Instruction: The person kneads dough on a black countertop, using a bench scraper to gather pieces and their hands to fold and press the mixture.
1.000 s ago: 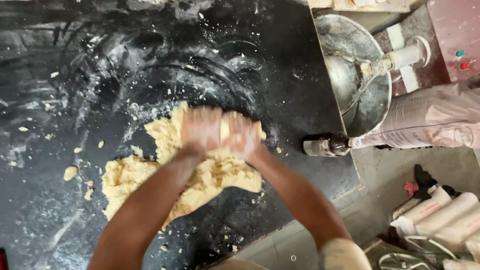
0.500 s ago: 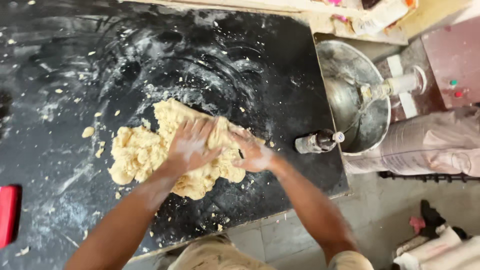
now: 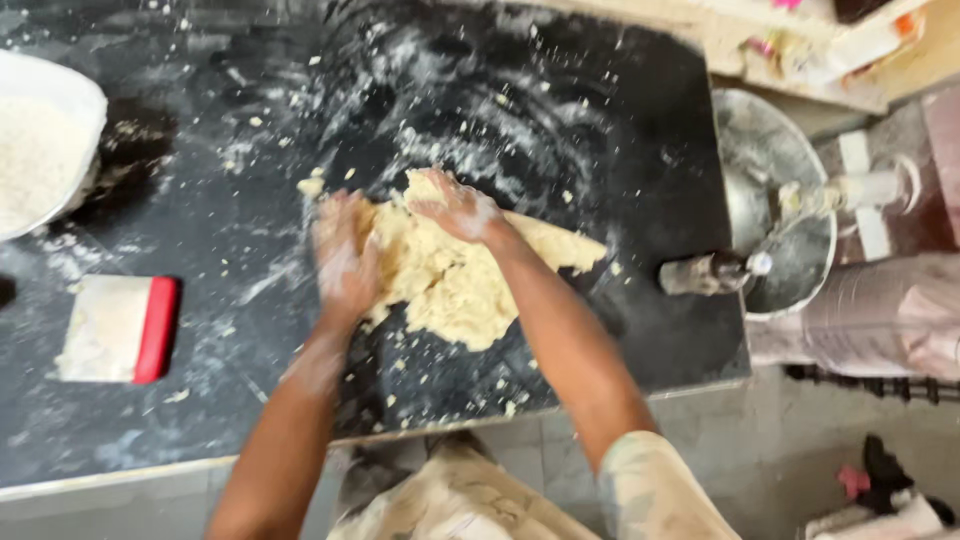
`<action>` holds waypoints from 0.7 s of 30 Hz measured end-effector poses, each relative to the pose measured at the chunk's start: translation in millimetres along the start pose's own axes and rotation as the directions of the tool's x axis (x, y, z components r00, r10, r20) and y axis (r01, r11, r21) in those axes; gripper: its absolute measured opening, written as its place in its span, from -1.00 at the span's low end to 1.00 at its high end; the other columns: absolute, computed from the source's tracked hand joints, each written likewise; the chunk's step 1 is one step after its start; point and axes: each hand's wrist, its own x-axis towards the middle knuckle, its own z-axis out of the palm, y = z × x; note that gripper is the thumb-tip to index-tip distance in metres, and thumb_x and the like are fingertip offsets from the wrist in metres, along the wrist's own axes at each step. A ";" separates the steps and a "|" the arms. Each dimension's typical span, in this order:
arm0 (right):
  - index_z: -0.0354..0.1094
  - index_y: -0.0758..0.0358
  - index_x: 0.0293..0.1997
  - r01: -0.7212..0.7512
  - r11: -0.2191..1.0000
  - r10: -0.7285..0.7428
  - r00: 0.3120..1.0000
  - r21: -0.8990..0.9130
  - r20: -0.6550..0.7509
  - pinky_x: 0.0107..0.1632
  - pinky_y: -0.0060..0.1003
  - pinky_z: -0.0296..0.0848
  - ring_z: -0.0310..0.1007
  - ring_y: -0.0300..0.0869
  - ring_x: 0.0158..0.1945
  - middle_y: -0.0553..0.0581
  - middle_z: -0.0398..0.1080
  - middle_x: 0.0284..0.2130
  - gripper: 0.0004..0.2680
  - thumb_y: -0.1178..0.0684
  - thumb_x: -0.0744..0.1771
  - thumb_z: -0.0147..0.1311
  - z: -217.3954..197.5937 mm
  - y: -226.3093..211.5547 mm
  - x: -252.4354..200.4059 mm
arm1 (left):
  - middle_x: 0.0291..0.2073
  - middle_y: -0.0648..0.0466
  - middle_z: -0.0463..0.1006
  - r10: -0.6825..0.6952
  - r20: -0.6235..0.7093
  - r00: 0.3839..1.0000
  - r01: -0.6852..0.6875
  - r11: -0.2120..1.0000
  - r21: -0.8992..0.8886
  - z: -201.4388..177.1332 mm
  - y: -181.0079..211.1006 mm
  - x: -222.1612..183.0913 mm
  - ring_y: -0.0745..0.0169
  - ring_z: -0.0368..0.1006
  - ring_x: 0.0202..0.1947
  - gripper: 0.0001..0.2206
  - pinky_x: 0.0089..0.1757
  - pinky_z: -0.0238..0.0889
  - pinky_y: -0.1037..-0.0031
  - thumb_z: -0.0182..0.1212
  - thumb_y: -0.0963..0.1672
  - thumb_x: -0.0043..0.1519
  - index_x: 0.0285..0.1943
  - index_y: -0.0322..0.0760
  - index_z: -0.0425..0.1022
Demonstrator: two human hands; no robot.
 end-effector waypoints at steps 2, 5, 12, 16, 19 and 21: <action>-0.26 -0.01 0.58 0.031 0.991 -0.023 0.998 -0.132 0.059 0.49 0.04 -0.03 -0.05 0.12 0.53 0.21 -0.10 0.52 -0.14 -0.63 0.18 -0.05 3.2 -28.9 -38.2 | 0.54 -0.25 0.19 -0.052 0.001 0.999 0.049 0.950 -0.307 19.1 -8.9 2.6 -0.26 -0.01 0.57 -0.45 0.44 -0.21 0.14 -0.17 -0.03 0.46 0.60 -0.40 0.05; -0.36 -0.05 0.59 -0.029 0.849 0.127 0.981 -0.528 0.150 0.49 0.29 -0.36 -0.38 0.29 0.56 0.30 -0.30 0.53 -0.01 -0.71 0.10 0.06 19.5 -86.5 -93.8 | 0.46 -0.16 0.37 -0.112 0.171 0.979 0.196 0.750 -0.632 15.3 -13.2 -6.3 -0.12 0.23 0.51 -0.43 0.45 -0.01 0.22 -0.27 0.06 0.43 0.54 -0.29 0.25; -0.41 0.33 0.57 0.142 0.673 -0.185 0.982 -0.726 0.020 0.38 0.47 -0.37 -0.53 0.45 0.54 0.54 -0.46 0.52 -0.17 -0.42 0.28 0.03 39.3 -116.1 -54.5 | 0.57 -0.43 -0.28 -0.052 0.160 0.986 0.045 0.998 0.047 1.0 25.5 16.0 -0.51 -0.42 0.57 -0.04 0.38 -0.57 -0.22 -0.08 0.23 0.31 0.59 -0.64 -0.29; -0.43 0.34 0.56 0.271 0.709 -0.120 0.956 -0.651 0.267 0.39 0.50 -0.43 -0.59 0.37 0.55 0.47 -0.50 0.51 -0.17 -0.41 0.26 -0.02 13.6 -97.3 29.5 | 0.57 -0.42 -0.39 -0.211 0.239 0.948 0.170 0.968 0.183 -2.9 12.0 88.9 -0.47 -0.54 0.57 -0.06 0.37 -0.68 -0.23 -0.13 0.23 0.27 0.62 -0.50 -0.29; -0.37 0.23 0.56 0.387 0.497 -0.272 0.919 -0.777 0.284 0.30 0.63 -0.41 -0.58 0.34 0.54 0.36 -0.45 0.52 -0.25 -0.37 0.29 -0.06 2.7 -90.2 99.4 | 0.57 -0.41 -0.42 -0.329 0.245 0.912 0.215 0.891 0.400 -1.4 -5.9 153.0 -0.43 -0.58 0.56 -0.07 0.34 -0.71 -0.23 -0.18 0.26 0.28 0.65 -0.41 -0.26; -0.34 0.10 0.55 0.352 0.453 -0.305 0.925 -0.819 0.228 0.35 0.61 -0.40 -0.55 0.26 0.57 0.25 -0.42 0.54 -0.28 -0.40 0.28 -0.09 -5.5 -90.2 134.8 | 0.57 -0.35 -0.41 -0.412 0.245 0.878 0.290 0.863 0.414 0.4 -15.2 183.4 -0.32 -0.58 0.56 -0.02 0.35 -0.72 -0.21 -0.20 0.31 0.23 0.63 -0.43 -0.25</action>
